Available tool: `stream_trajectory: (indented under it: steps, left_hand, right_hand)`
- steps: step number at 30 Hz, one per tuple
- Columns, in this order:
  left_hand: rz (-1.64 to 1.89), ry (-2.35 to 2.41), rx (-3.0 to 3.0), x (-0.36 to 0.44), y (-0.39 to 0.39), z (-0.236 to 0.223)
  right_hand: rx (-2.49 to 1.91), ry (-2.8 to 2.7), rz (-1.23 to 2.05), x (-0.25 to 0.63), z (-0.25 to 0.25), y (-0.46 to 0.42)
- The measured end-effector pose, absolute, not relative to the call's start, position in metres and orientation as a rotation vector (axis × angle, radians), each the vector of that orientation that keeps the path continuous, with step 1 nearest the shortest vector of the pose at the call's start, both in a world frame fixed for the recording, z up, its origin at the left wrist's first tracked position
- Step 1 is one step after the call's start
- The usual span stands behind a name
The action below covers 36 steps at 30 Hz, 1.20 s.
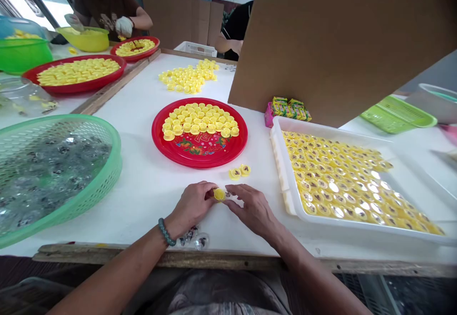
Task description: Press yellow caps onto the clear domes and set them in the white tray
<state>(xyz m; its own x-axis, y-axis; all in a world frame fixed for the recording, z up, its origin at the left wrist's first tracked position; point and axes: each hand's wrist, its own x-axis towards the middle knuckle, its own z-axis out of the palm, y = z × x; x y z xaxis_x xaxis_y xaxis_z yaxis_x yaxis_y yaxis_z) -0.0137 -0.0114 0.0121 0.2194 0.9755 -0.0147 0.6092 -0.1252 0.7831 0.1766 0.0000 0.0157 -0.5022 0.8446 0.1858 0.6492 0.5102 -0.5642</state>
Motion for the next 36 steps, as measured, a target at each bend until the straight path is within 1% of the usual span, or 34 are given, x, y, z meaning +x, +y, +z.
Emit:
stream_trajectory:
  steps: [7,13,20,32,36]
  left_hand:
    - [0.692,1.472,1.773,-0.014,-0.011,0.011]
    - [0.718,1.437,1.617,-0.014,-0.009,0.007]
    - [0.749,1.42,1.609,-0.012,-0.007,0.003]
    - [0.716,1.371,1.624,-0.013,-0.002,0.005]
    - [0.704,1.37,1.633,-0.013,-0.001,0.006]
  right_hand:
    - [-1.184,-2.452,0.563,0.167,0.017,0.004]
    - [-1.102,-2.49,0.644,0.165,0.019,0.006]
    - [-1.235,-2.333,0.695,0.166,0.017,0.01]
    - [-1.128,-2.336,0.795,0.169,0.018,0.02]
    - [-1.166,-2.34,0.759,0.167,0.02,0.019]
